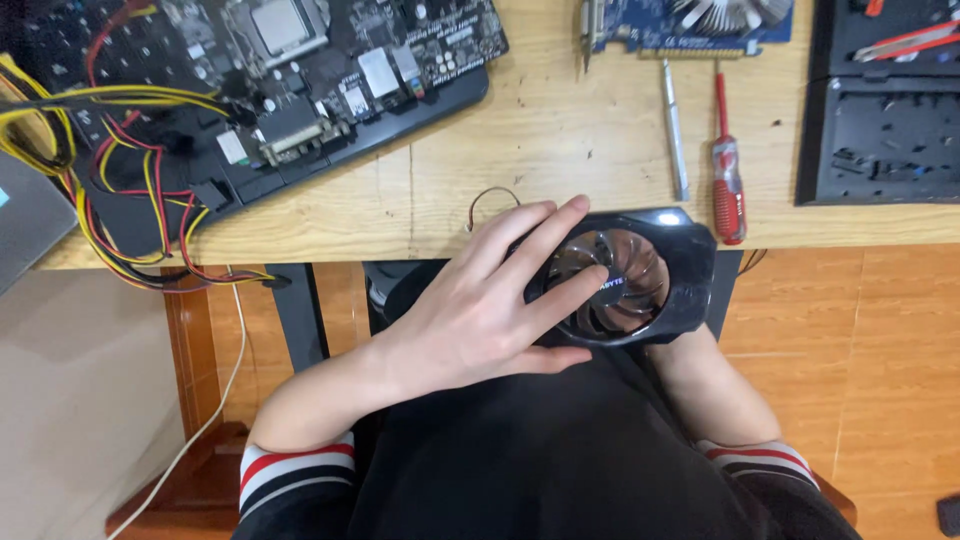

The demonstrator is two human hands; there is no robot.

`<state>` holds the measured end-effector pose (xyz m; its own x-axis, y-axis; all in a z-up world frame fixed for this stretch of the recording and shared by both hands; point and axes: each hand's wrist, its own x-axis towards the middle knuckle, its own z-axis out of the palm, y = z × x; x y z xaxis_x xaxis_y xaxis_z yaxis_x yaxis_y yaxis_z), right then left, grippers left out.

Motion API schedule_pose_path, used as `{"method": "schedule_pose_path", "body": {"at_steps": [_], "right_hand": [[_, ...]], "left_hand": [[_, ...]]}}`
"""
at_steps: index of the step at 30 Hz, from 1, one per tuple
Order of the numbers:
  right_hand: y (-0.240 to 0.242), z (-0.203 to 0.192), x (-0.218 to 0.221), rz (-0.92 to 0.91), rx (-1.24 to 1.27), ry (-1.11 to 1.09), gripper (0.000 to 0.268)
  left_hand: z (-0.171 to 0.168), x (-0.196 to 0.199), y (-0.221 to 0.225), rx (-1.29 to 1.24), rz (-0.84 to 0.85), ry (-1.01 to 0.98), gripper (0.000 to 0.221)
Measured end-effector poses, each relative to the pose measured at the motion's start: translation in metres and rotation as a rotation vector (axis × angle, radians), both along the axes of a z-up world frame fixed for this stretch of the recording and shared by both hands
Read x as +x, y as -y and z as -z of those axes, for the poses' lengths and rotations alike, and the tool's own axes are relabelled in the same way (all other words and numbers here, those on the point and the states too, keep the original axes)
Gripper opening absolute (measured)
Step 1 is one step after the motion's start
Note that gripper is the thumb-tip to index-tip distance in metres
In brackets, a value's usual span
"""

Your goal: Disassembling and reassembling a GPU fan and shroud for a Gigabyte graphics card.

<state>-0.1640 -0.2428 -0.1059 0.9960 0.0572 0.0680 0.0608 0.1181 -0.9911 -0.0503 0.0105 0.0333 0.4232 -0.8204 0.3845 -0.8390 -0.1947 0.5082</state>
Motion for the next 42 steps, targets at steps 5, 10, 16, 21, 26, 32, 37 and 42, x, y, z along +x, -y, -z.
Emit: {"method": "schedule_pose_path", "body": {"at_steps": [5,10,16,21,26,32,37,42], "right_hand": [[0.008,0.026,0.005,-0.132,0.397,-0.247,0.041],[0.011,0.030,0.001,-0.130,0.291,-0.288,0.034],[0.006,0.019,0.007,-0.245,0.430,-0.216,0.039],[0.002,0.027,0.004,-0.158,0.784,-0.484,0.051],[0.006,0.058,-0.008,-0.117,0.892,-0.482,0.050],[0.006,0.061,-0.014,-0.060,0.874,-0.450,0.044],[0.010,0.061,-0.014,-0.116,0.603,-0.376,0.036],[-0.005,-0.051,0.015,-0.063,0.026,-0.211,0.051]], "left_hand": [[-0.009,-0.004,-0.003,-0.006,0.009,0.011,0.073],[-0.008,-0.009,-0.004,-0.008,0.017,0.007,0.072],[-0.008,-0.008,-0.003,-0.018,0.035,-0.011,0.075],[-0.007,-0.006,-0.003,-0.014,0.036,-0.024,0.075],[-0.004,-0.004,-0.002,0.000,0.035,-0.030,0.077],[-0.005,-0.001,-0.001,0.013,0.040,-0.020,0.082],[-0.001,0.000,0.000,0.019,0.027,-0.012,0.088],[0.003,0.001,0.000,0.022,0.005,0.028,0.096]]}}
